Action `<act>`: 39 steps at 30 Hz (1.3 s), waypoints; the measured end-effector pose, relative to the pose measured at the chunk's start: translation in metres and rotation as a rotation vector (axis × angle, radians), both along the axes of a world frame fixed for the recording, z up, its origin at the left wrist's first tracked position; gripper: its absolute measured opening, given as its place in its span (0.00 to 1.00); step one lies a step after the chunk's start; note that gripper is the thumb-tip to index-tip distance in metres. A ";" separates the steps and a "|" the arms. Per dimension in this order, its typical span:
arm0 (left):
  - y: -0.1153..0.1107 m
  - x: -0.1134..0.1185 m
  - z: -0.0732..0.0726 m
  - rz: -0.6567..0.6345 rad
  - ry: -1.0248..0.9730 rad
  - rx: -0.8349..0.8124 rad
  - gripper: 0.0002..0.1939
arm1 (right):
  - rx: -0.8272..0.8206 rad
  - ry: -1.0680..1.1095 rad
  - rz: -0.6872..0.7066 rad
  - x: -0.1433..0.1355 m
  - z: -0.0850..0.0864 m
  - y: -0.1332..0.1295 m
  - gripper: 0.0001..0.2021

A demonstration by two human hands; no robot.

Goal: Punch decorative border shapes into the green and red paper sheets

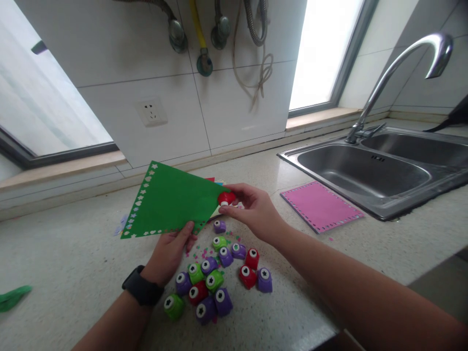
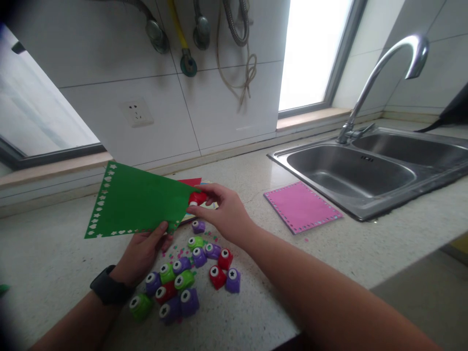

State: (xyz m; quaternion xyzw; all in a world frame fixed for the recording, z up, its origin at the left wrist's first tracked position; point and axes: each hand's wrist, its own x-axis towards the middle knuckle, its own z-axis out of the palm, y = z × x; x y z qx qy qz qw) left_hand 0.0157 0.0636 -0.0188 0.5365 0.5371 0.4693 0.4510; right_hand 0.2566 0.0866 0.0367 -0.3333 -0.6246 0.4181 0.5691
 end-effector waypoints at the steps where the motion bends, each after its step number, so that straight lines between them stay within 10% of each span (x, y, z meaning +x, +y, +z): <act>1: -0.001 0.000 0.001 0.000 0.014 -0.005 0.25 | -0.025 0.010 0.016 0.000 0.000 0.000 0.23; 22: -0.009 0.014 0.025 -0.111 0.004 0.042 0.21 | -0.421 0.043 0.396 -0.010 -0.012 0.001 0.13; 39: -0.008 0.013 0.021 -0.114 0.002 0.052 0.15 | -0.461 -0.069 0.342 -0.018 -0.019 0.005 0.16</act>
